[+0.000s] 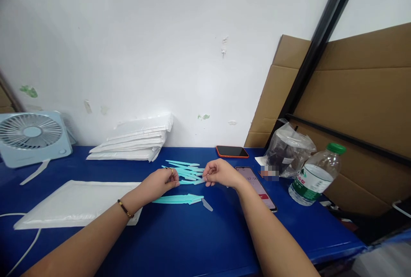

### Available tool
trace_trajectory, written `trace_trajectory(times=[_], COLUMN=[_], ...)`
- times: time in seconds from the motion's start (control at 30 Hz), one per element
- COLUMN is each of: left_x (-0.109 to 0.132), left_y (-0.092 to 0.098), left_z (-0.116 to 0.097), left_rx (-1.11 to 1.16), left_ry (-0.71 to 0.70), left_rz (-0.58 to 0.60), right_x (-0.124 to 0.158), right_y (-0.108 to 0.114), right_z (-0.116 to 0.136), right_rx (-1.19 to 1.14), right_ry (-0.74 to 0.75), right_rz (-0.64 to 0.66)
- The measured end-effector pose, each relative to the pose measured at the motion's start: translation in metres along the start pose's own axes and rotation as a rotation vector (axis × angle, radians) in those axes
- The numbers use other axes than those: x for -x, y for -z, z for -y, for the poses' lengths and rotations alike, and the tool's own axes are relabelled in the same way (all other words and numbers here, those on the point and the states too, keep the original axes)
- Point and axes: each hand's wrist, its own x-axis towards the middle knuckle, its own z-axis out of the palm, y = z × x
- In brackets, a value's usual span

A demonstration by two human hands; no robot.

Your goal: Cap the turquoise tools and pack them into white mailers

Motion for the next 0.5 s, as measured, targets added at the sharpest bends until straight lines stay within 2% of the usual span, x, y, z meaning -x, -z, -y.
trace_trajectory(times=[0.13,0.23,0.33,0.5], left_x=[-0.001,-0.001,-0.001,-0.002], left_y=[0.002,0.004,0.006,0.009], left_z=[0.002,0.001,-0.001,-0.004], left_rx=[0.116,0.192,0.254,0.289], left_ry=[0.003,-0.001,0.014,0.025], left_rz=[-0.032,-0.048,-0.064,-0.091], right_x=[0.002,0.002,0.002,0.000], right_y=[-0.005,-0.006,-0.006,-0.010], right_z=[0.011,0.016,0.017,0.014], right_rx=[0.022,-0.079,-0.180,-0.185], right_ry=[0.045,0.072,0.083,0.087], right_rz=[-0.079,-0.142,-0.153,-0.191])
